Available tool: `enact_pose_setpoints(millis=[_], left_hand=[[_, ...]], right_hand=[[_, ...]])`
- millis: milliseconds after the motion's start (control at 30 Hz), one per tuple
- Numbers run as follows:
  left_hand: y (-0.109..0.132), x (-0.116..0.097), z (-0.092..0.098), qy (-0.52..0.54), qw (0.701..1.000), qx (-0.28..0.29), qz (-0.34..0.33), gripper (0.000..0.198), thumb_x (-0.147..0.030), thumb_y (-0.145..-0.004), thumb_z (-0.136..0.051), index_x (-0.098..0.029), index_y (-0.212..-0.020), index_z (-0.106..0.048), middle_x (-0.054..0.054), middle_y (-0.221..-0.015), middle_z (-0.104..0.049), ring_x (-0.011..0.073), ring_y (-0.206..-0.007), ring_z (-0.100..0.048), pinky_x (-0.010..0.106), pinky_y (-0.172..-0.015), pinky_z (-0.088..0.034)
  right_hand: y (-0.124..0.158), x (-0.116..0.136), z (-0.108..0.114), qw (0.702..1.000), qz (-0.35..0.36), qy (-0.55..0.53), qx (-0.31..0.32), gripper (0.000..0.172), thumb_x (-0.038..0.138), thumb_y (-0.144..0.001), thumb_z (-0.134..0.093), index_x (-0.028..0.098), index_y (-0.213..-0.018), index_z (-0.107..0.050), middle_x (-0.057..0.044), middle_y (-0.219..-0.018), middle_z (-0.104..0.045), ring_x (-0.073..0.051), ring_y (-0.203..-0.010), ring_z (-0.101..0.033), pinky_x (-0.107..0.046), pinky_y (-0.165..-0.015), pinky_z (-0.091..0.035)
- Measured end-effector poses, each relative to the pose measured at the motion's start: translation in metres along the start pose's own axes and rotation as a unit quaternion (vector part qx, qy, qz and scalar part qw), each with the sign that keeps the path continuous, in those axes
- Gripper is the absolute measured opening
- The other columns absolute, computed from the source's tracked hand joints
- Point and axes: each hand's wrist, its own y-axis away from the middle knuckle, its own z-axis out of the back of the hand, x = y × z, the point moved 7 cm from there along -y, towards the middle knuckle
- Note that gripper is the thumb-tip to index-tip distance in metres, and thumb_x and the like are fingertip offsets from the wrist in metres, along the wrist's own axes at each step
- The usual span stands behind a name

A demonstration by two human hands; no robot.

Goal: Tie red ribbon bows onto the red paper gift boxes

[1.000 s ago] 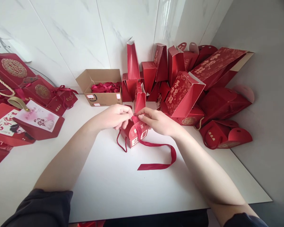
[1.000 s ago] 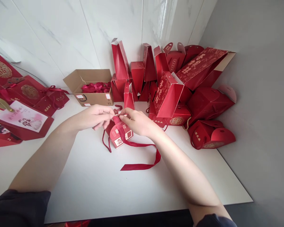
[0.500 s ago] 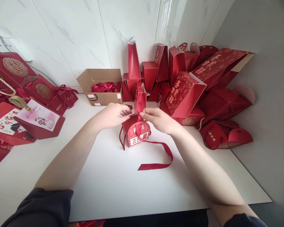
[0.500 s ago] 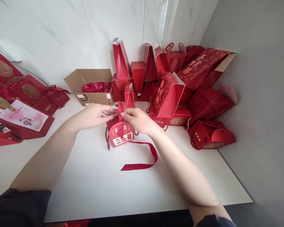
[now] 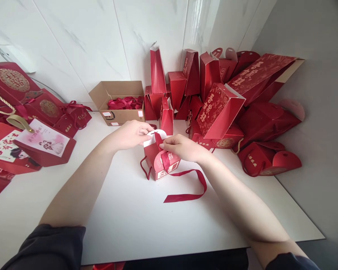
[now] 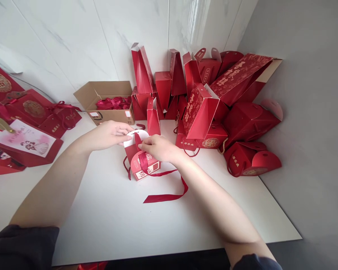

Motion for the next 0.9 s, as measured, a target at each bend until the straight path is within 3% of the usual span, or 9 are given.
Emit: enact_pose_setpoints(millis=[300, 667, 900], left_hand=[[0.0004, 0.0018, -0.0006, 0.01, 1.0, 0.005, 0.01, 0.036, -0.036, -0.079, -0.063, -0.029, -0.115, -0.069, 0.001, -0.106, -0.072, 0.0219, -0.093, -0.069, 0.029, -0.069, -0.059], [0.0033, 0.0001, -0.0024, 0.005, 0.999, 0.039, 0.028, 0.049, -0.045, -0.078, -0.065, -0.029, -0.124, -0.064, 0.004, -0.113, -0.071, 0.0237, -0.101, -0.068, 0.033, -0.081, -0.058], [-0.0002, -0.0003, -0.0029, 0.045, 0.997, 0.028, 0.049, 0.045, -0.06, -0.084, -0.053, -0.025, -0.105, -0.073, 0.005, -0.101, -0.073, 0.0226, -0.092, -0.068, 0.033, -0.074, -0.06]], right_hand=[[-0.0006, -0.0027, 0.0019, 1.0, -0.018, 0.008, -0.009, 0.038, 0.045, -0.088, -0.049, 0.02, -0.063, -0.036, 0.004, -0.06, -0.035, -0.01, -0.054, -0.032, -0.027, -0.052, -0.028], [-0.0002, 0.002, 0.0008, 0.999, -0.016, 0.036, -0.016, 0.037, 0.043, -0.087, -0.049, 0.02, -0.061, -0.036, 0.004, -0.059, -0.035, -0.011, -0.056, -0.033, -0.027, -0.051, -0.026], [0.0011, 0.0064, -0.0018, 0.999, -0.002, 0.045, -0.029, 0.038, 0.041, -0.089, -0.046, 0.021, -0.061, -0.031, 0.005, -0.057, -0.031, -0.01, -0.052, -0.029, -0.026, -0.049, -0.025]])
